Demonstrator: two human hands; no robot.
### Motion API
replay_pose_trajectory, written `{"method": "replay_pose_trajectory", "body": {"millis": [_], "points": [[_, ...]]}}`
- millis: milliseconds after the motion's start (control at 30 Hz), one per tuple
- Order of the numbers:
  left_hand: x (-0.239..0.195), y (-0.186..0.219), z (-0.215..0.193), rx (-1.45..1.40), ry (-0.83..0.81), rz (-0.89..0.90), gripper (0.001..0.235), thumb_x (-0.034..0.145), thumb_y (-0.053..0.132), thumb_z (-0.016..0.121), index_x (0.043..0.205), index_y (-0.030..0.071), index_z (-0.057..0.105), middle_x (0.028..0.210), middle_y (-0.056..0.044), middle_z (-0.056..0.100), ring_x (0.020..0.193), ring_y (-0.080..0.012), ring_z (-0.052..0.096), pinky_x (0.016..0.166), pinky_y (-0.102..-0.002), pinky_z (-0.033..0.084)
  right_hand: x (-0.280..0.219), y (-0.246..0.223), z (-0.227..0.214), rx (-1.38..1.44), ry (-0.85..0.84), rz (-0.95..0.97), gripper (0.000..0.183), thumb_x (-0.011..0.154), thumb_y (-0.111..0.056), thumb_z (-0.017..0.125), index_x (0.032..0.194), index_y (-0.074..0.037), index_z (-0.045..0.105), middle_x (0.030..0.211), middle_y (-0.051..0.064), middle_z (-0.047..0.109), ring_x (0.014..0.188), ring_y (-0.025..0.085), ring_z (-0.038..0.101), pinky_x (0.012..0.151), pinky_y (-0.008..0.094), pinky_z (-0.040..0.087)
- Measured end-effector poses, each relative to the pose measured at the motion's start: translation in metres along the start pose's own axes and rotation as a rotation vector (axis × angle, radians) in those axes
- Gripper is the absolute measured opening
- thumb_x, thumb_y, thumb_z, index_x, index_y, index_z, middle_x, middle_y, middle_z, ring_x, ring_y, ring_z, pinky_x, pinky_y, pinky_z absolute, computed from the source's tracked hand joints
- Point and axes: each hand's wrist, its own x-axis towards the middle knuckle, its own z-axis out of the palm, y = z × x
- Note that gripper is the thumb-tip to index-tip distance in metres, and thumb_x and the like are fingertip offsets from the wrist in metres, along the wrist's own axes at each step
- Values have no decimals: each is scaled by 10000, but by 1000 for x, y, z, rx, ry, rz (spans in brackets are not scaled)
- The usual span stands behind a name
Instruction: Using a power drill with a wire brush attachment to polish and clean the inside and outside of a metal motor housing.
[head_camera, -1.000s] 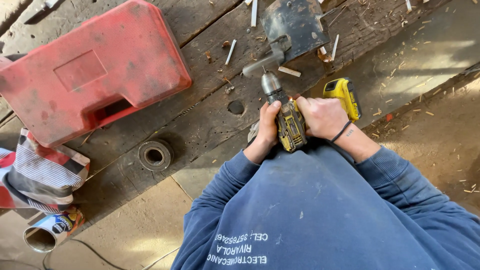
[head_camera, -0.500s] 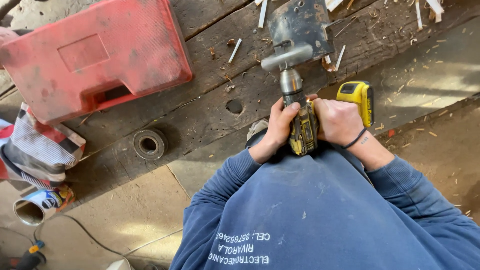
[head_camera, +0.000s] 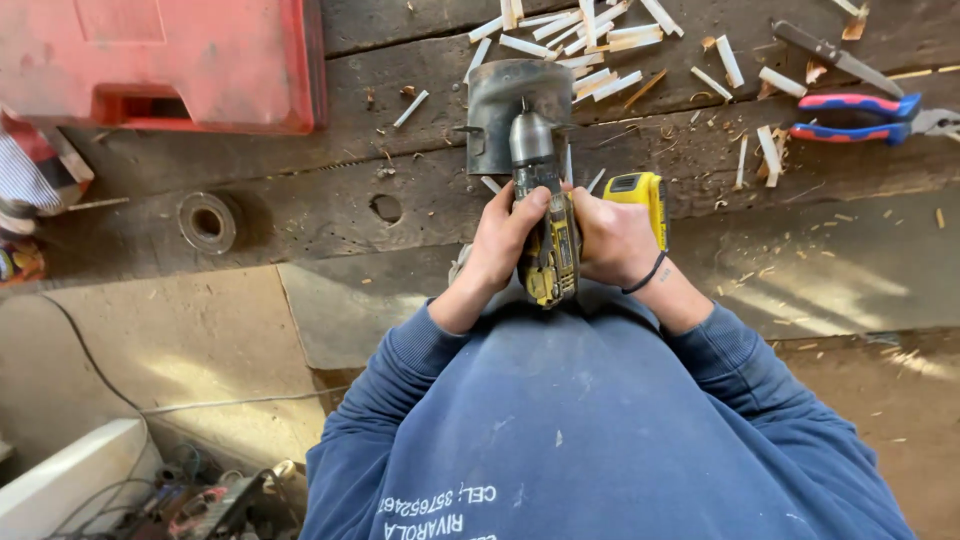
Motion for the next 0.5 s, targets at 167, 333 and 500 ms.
{"method": "replay_pose_trajectory", "body": {"millis": [167,333,500], "points": [[-6,2,32,180,74,65,638,907,360,758,1362,-30,539,1195,-100,686,1081,-163,657,982,-332,541,-3,38,-13,44,-103,8,358,831,-259,801,1029,-54,585,745,170,667,705,391,680,605,475,525],[8,-6,56,276,170,58,653,864,366,793,1330,-31,566,1178,-107,695,1062,-162,661,952,-330,552,-5,57,-21,72,-64,15,389,832,-269,816,1062,-54,587,757,195,672,692,412,678,608,479,532],[19,-8,69,298,171,36,645,858,377,791,1311,-34,585,1133,-97,715,1005,-143,679,905,-318,573,-16,77,-14,105,-50,75,420,829,-283,816,1057,-41,561,743,201,669,698,410,687,605,474,534]]}}
